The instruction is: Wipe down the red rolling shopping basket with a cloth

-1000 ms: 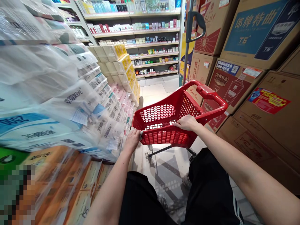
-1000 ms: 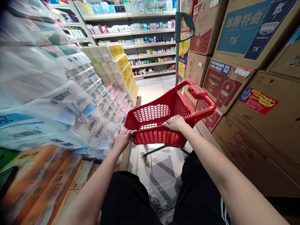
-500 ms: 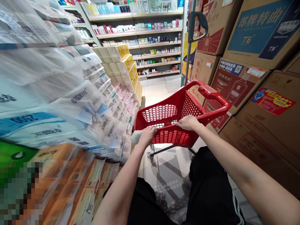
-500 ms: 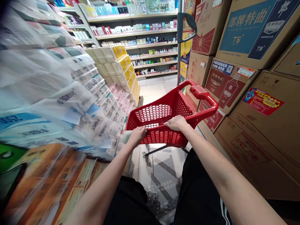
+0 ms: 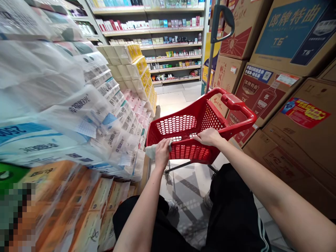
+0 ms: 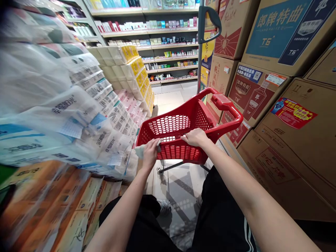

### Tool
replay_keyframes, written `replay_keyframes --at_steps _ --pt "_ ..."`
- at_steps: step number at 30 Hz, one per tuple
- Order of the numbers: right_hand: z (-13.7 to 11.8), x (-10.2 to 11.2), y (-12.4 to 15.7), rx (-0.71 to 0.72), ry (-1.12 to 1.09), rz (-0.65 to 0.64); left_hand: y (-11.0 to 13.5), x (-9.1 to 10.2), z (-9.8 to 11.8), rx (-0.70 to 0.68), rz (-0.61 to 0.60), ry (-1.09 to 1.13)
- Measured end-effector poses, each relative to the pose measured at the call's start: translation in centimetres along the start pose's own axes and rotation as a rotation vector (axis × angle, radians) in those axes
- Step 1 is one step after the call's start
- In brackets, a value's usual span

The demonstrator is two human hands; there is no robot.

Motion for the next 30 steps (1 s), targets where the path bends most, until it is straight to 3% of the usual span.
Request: replay_keyframes --at_steps 3,5,8,12,16,20,25,30 --pt "-0.3 -0.1 -0.2 0.007 -0.017 0.009 1.7 0.9 -3.7 0.103 0.076 0.05" --pt "-0.5 -0.2 -0.3 0.01 -0.024 0.018 2.5 1.3 -4.7 0.164 0.146 0.093" --pt "-0.7 -0.3 -0.6 0.002 -0.026 0.032 3.4 0.9 -3.8 0.283 0.318 0.153" --pt "-0.8 -0.4 -0.8 -0.005 -0.03 0.023 3.7 -1.4 -0.2 0.479 0.511 0.233" --pt "-0.9 -0.4 -0.8 0.003 -0.042 0.05 3.3 -4.1 2.4 0.572 0.459 0.358" --pt "-1.0 -0.4 -0.8 0.005 -0.036 0.063 3.2 -5.7 3.5 0.498 0.363 0.373" --pt "-1.3 -0.4 -0.7 0.006 -0.035 0.055 3.7 -6.5 3.8 0.37 0.263 0.321" --pt "-1.6 -0.3 -0.7 0.029 -0.023 0.057 3.8 -6.2 3.0 0.372 0.198 0.279"
Point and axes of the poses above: each hand's wrist, its own y-axis away from the middle knuckle, its own x-axis out of the back of the hand, z = x × y, the point moved 1 cm from there along -y, towards the middle knuckle, and after that the axes turned 14 degrees about -z, right-handed, at the moved point
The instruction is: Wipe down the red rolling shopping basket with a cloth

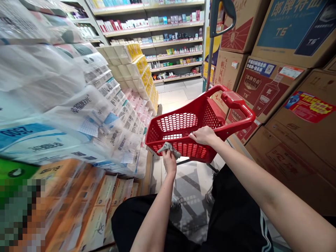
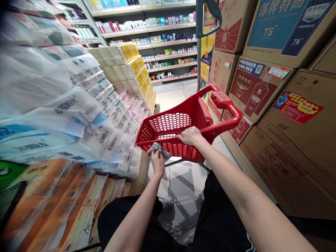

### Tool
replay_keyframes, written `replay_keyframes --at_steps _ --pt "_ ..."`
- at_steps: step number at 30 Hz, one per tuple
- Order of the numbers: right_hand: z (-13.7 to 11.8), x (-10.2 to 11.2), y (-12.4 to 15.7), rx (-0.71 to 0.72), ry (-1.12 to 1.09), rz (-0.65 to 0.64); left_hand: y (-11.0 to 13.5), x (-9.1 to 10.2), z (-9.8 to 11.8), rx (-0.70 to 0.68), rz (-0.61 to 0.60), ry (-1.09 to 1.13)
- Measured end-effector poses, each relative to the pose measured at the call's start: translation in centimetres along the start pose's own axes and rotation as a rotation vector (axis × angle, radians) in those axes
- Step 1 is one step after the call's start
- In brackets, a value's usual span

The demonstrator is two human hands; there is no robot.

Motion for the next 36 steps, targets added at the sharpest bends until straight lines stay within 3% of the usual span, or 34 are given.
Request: replay_keyframes --at_steps 8,15,20,29,36 --pt "-0.4 0.0 -0.3 -0.011 -0.003 0.007 -1.3 1.4 0.3 0.059 -0.031 -0.117" --pt "-0.4 0.2 0.5 -0.023 -0.002 0.022 -0.2 -0.6 2.1 -0.01 -0.024 -0.059" --pt "-0.8 0.1 0.2 -0.026 -0.004 0.017 0.8 -1.8 1.9 -0.015 -0.034 -0.04" --pt "-1.0 0.0 -0.6 -0.04 -0.014 0.008 -0.2 -0.9 1.8 -0.049 -0.083 -0.014" --pt "-1.3 -0.2 -0.1 -0.029 0.006 0.031 1.6 -2.0 2.5 -0.048 -0.04 0.049"
Point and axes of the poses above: each hand's wrist, its own y-axis away from the middle knuckle, its own x-axis out of the back of the hand, z = x × y, the point moved 1 cm from there along -y, towards the middle knuckle, and after that the axes turned 14 degrees about -z, right-handed, at the moved point
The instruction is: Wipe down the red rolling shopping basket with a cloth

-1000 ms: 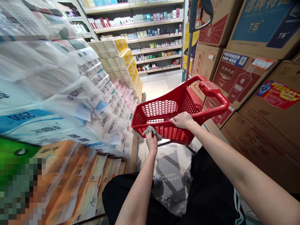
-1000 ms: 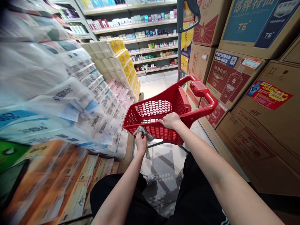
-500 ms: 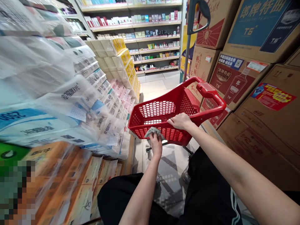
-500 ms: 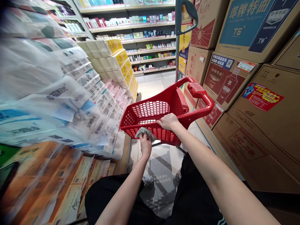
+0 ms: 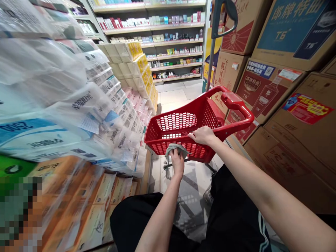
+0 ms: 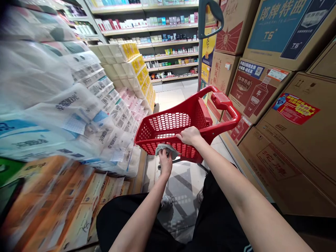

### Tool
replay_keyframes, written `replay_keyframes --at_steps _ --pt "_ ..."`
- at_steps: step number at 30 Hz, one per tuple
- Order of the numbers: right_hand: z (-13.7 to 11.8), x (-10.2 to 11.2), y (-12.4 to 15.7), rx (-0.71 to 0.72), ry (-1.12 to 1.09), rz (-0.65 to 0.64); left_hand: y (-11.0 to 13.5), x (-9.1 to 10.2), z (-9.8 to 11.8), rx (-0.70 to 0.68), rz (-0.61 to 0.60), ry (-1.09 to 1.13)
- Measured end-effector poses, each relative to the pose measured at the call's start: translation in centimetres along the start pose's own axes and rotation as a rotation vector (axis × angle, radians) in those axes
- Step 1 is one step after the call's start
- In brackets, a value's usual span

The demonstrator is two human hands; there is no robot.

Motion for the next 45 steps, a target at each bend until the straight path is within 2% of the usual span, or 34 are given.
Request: replay_keyframes --at_steps 12,18,24,33,37,40,45 --pt "-0.4 -0.1 0.3 0.013 -0.019 0.03 -1.3 0.1 1.0 -0.032 -0.072 -0.104" --pt "-0.4 0.0 0.4 0.005 -0.002 0.008 -2.3 0.4 -0.1 -0.009 0.025 0.064" --pt "-0.3 0.0 0.6 0.021 0.0 0.02 -1.4 -0.4 0.2 -0.029 0.106 0.181" --pt "-0.3 0.0 0.6 0.024 -0.017 0.033 -0.5 -2.4 1.8 -0.046 -0.018 0.085" --pt "-0.3 0.0 0.6 0.015 -0.027 0.018 -0.7 -2.0 1.7 -0.061 -0.051 0.075" --pt "-0.3 0.0 0.6 0.01 -0.033 0.031 -0.4 -1.6 1.8 -0.099 -0.032 0.1" --pt "-0.3 -0.1 0.7 0.021 -0.035 0.046 0.3 -2.6 3.3 -0.143 -0.087 0.115"
Point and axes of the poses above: each hand's wrist, its own y-axis away from the middle knuckle, its own x-axis out of the back of the hand, z = x × y, the point moved 1 cm from there along -y, towards the middle knuckle, and after that the axes turned 14 degrees about -z, right-handed, at the moved point
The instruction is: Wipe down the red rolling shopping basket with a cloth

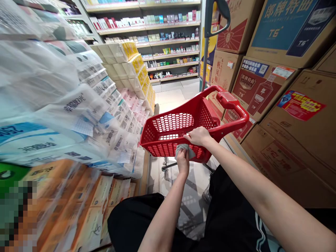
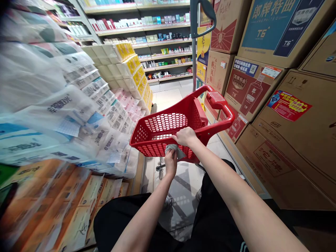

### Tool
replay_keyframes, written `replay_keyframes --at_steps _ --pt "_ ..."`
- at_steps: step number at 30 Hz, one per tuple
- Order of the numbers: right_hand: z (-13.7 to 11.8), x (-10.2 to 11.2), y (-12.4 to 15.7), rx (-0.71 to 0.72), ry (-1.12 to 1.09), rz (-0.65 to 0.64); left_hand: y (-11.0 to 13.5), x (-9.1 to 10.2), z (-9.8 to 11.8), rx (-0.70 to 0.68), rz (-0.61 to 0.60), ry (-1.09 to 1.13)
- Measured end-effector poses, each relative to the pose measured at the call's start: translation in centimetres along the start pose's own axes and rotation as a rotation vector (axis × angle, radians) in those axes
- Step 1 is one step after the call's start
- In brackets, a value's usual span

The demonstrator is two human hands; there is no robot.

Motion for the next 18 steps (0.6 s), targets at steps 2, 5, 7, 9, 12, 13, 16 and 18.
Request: replay_keyframes --at_steps 2,5,7,9,12,13,16,18 --pt "-0.1 0.1 0.1 -0.009 -0.006 -0.009 -0.4 -0.5 0.4 0.04 -0.012 -0.033" --pt "-0.2 0.2 0.2 -0.012 -0.013 -0.017 -1.0 -0.4 0.3 0.061 -0.019 -0.062" --pt "-0.2 0.3 0.3 -0.008 -0.015 -0.023 -0.9 0.1 -0.1 0.029 -0.048 -0.056" --pt "-0.2 0.3 0.3 -0.009 -0.015 -0.024 -0.3 0.6 -0.7 -0.011 -0.085 -0.046" --pt "-0.2 0.1 0.2 -0.005 -0.01 -0.019 1.1 0.6 -1.4 -0.025 -0.116 -0.023" --pt "-0.2 0.1 0.1 -0.004 -0.006 -0.018 1.4 0.4 -1.6 -0.018 -0.114 -0.013" --pt "-0.3 -0.1 0.1 -0.002 -0.005 -0.009 1.5 -0.4 -1.5 0.0 -0.079 0.0" --pt "-0.3 0.0 0.1 -0.002 -0.016 -0.011 0.9 -0.8 -1.2 0.009 -0.067 -0.027"
Point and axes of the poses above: each hand's wrist, its own y-axis away from the middle knuckle, its own x-axis out of the back of the hand, z = x × y, the point moved 1 cm from there along -y, towards the middle knuckle, and after that the axes turned 14 degrees about -z, right-handed, at the moved point
